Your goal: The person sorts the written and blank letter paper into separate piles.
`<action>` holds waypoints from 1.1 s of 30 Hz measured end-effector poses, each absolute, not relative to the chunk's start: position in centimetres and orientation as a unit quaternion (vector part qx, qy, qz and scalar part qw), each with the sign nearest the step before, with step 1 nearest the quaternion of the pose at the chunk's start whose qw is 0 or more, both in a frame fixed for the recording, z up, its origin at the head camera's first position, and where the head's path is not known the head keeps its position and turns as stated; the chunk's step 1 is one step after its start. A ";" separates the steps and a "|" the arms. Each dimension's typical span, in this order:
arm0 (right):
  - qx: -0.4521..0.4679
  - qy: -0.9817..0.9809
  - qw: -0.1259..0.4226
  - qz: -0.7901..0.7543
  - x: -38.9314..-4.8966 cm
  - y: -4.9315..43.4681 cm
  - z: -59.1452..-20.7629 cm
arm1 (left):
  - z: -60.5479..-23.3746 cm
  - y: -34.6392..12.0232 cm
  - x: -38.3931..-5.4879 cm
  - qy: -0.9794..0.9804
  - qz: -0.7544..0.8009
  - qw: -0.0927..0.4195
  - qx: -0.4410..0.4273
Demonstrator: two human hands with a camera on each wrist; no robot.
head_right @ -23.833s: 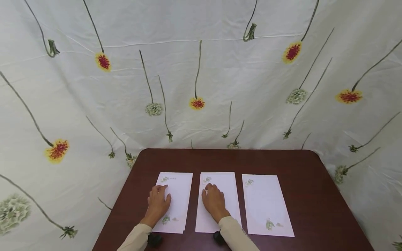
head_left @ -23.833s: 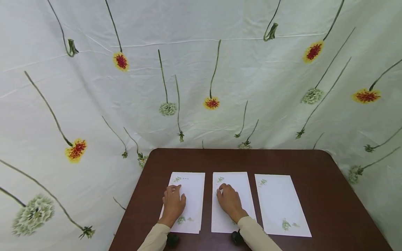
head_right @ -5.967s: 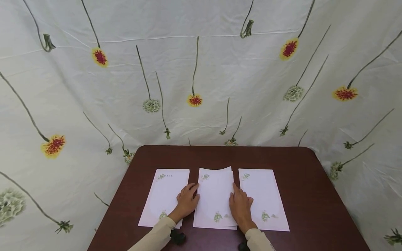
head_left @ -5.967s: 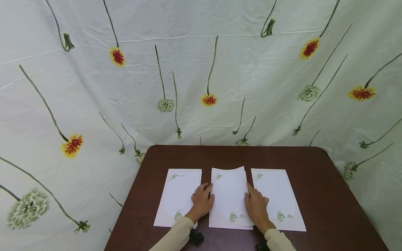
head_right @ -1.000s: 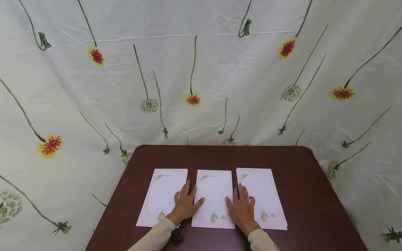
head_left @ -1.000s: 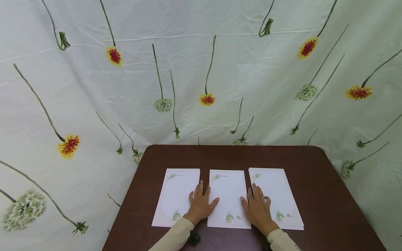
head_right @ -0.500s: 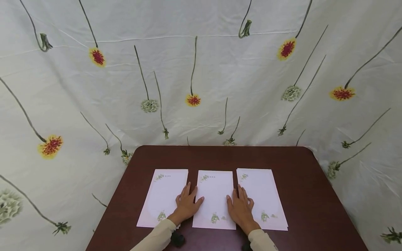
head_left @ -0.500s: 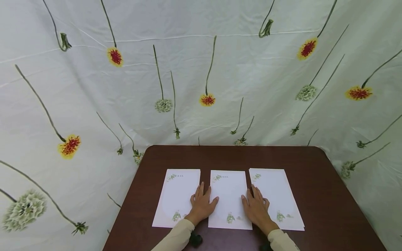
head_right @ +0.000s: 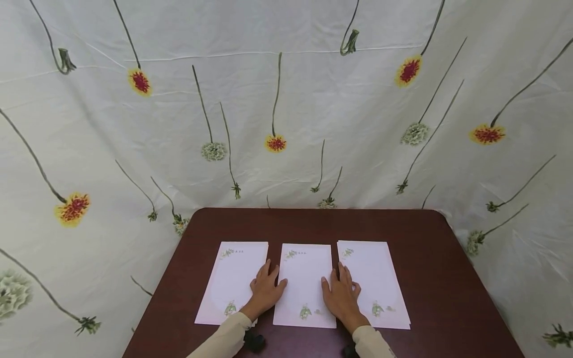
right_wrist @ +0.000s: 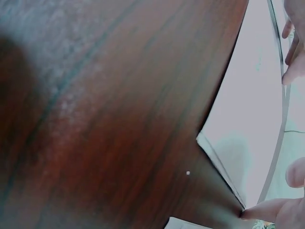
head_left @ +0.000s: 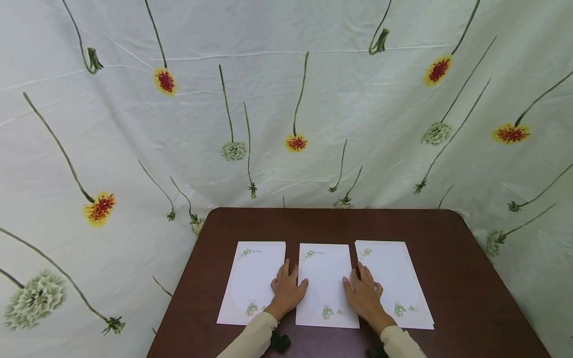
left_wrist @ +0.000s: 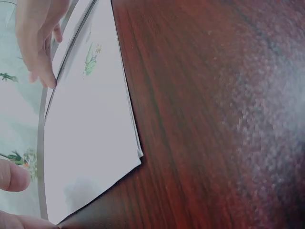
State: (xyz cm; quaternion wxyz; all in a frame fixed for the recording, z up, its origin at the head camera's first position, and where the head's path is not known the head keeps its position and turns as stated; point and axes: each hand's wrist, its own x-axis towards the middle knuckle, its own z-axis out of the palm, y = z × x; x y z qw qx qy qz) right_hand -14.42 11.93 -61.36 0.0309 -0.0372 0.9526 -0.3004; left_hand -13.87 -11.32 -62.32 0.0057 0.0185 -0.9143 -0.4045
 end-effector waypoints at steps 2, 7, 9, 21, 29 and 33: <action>-0.039 0.953 0.031 -0.298 -14.4 11.9 -61.4 | -62.2 -11.3 -13.8 -0.916 -0.402 0.003 0.018; -0.039 0.954 0.030 -0.296 -14.4 11.8 -61.6 | -61.6 -11.1 -13.9 -0.912 -0.410 -0.011 0.025; -0.038 0.953 0.029 -0.298 -14.5 11.8 -61.6 | -61.7 -11.0 -14.0 -0.909 -0.415 -0.011 0.029; -0.045 0.953 0.024 -0.299 -14.3 11.6 -61.2 | -64.2 -10.9 -14.5 -0.915 -0.402 0.003 0.024; -0.045 0.947 -0.056 -0.314 -14.4 11.1 -60.4 | -62.2 -10.4 -13.8 -0.915 -0.400 0.056 0.006; -0.044 0.945 -0.063 -0.317 -14.5 10.9 -59.9 | -61.6 -10.4 -13.7 -0.924 -0.375 0.069 -0.006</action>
